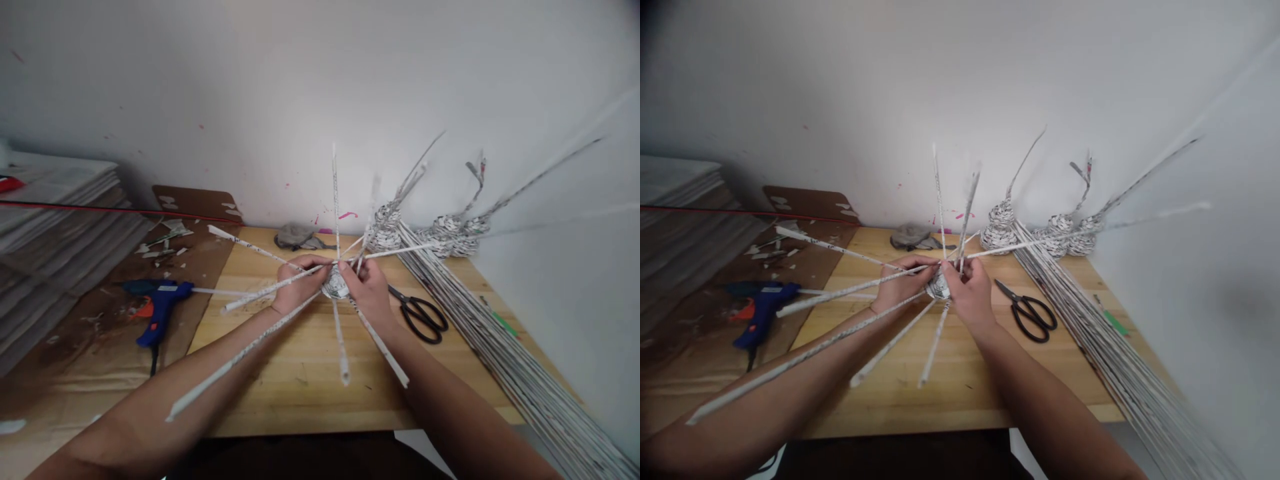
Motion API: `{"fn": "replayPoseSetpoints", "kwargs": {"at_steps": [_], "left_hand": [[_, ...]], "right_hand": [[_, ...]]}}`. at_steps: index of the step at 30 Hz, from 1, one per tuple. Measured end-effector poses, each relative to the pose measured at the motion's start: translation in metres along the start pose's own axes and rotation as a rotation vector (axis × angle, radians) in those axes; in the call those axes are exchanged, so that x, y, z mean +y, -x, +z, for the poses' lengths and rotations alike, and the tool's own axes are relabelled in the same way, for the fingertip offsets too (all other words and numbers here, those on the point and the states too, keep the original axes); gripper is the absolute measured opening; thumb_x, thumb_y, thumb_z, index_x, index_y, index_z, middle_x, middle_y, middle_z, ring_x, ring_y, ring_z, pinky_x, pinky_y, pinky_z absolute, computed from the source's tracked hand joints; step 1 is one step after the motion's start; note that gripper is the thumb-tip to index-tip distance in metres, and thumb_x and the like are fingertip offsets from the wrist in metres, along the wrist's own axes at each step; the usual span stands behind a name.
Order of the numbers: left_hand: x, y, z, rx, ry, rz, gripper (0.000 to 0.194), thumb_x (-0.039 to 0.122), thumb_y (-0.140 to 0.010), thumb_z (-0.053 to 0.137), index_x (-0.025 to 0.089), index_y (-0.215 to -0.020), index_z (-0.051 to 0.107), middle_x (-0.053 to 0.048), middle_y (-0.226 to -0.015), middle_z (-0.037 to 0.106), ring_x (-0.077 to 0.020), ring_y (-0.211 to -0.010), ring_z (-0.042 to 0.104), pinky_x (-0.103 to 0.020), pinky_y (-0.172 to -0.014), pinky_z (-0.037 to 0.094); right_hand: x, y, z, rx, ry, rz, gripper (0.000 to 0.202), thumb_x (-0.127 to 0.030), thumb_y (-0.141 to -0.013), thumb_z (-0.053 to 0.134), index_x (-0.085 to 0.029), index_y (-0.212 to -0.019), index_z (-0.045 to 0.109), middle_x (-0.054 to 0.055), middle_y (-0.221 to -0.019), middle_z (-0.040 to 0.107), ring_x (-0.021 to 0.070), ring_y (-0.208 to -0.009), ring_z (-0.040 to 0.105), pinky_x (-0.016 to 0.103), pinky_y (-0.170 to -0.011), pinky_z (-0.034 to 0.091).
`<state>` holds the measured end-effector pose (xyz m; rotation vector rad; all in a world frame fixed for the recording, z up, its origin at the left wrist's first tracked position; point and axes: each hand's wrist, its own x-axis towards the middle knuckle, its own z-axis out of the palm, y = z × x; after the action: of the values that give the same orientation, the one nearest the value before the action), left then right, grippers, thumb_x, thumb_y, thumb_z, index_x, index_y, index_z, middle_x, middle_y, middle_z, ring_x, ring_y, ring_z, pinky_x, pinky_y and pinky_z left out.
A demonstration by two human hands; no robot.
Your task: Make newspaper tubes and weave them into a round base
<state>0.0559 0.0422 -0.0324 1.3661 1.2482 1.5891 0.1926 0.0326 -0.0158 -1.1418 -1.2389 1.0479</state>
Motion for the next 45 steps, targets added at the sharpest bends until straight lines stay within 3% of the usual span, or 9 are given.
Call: {"fn": "replayPoseSetpoints", "kwargs": {"at_steps": [4,7,14,23,28,34,42,45], "left_hand": [[0.0,0.002,0.001,-0.061,0.014,-0.001,0.005,0.02,-0.072,0.075,0.021,-0.075,0.079,-0.005,-0.08,0.078,-0.0207,-0.073,0.072,-0.032,-0.073,0.057],[0.002,0.003,0.0,-0.086,0.021,-0.081,0.008,0.023,-0.071,0.077,0.02,-0.079,0.079,-0.006,-0.081,0.078,-0.0212,-0.074,0.071,-0.032,-0.073,0.056],[0.006,0.004,0.004,-0.005,0.294,-0.291,0.027,0.035,-0.059,0.085,0.015,-0.076,0.077,-0.006,-0.074,0.075,-0.0197,-0.068,0.067,-0.033,-0.069,0.054],[0.008,0.007,0.006,-0.036,0.498,-0.468,0.035,0.035,-0.055,0.089,0.014,-0.079,0.074,-0.004,-0.072,0.072,-0.0155,-0.063,0.064,-0.03,-0.065,0.051],[0.002,0.006,0.007,0.013,0.447,-0.412,0.035,0.033,-0.054,0.09,0.014,-0.08,0.076,-0.005,-0.074,0.074,-0.0168,-0.064,0.065,-0.03,-0.065,0.053],[-0.005,0.001,0.003,0.061,0.4,-0.329,0.034,0.035,-0.059,0.088,0.016,-0.086,0.078,-0.004,-0.078,0.075,-0.0153,-0.066,0.066,-0.028,-0.065,0.053],[-0.002,-0.001,-0.002,-0.095,0.384,-0.377,0.038,0.039,-0.058,0.089,0.014,-0.083,0.079,-0.009,-0.084,0.077,-0.0212,-0.072,0.069,-0.033,-0.071,0.055],[-0.002,0.0,-0.003,-0.101,0.379,-0.376,0.04,0.041,-0.054,0.09,0.014,-0.082,0.079,-0.01,-0.084,0.077,-0.0225,-0.074,0.07,-0.035,-0.072,0.055]], "right_hand": [[0.004,-0.002,-0.001,0.001,0.058,-0.047,0.027,-0.044,-0.081,0.068,-0.018,-0.083,0.061,0.002,-0.072,0.065,0.0166,-0.067,0.062,0.029,-0.064,0.049],[0.009,-0.002,-0.002,0.014,0.038,-0.081,0.023,-0.04,-0.083,0.066,-0.019,-0.085,0.059,0.001,-0.07,0.063,0.0164,-0.065,0.061,0.028,-0.062,0.049],[0.012,0.0,0.0,0.041,0.058,-0.104,0.018,-0.035,-0.083,0.064,-0.019,-0.086,0.057,0.002,-0.076,0.065,0.0178,-0.07,0.063,0.03,-0.065,0.049],[0.013,0.003,0.001,0.056,0.111,-0.16,0.015,-0.033,-0.082,0.063,-0.021,-0.086,0.055,0.0,-0.076,0.063,0.0176,-0.07,0.062,0.03,-0.066,0.049],[0.009,0.003,0.005,0.047,0.032,-0.091,0.023,-0.037,-0.078,0.066,-0.021,-0.09,0.054,0.0,-0.077,0.064,0.0175,-0.069,0.062,0.03,-0.064,0.051],[0.009,0.006,0.006,-0.122,-0.045,0.06,0.026,-0.043,-0.079,0.066,-0.019,-0.088,0.061,0.002,-0.073,0.066,0.017,-0.061,0.061,0.029,-0.055,0.051],[0.01,0.002,-0.001,-0.08,0.163,-0.013,0.024,-0.042,-0.082,0.063,-0.018,-0.078,0.062,0.003,-0.072,0.068,0.0185,-0.064,0.062,0.029,-0.059,0.048],[0.007,0.001,-0.002,-0.082,0.226,-0.056,0.022,-0.04,-0.082,0.062,-0.018,-0.077,0.061,0.003,-0.075,0.068,0.019,-0.068,0.062,0.03,-0.065,0.048]]}}
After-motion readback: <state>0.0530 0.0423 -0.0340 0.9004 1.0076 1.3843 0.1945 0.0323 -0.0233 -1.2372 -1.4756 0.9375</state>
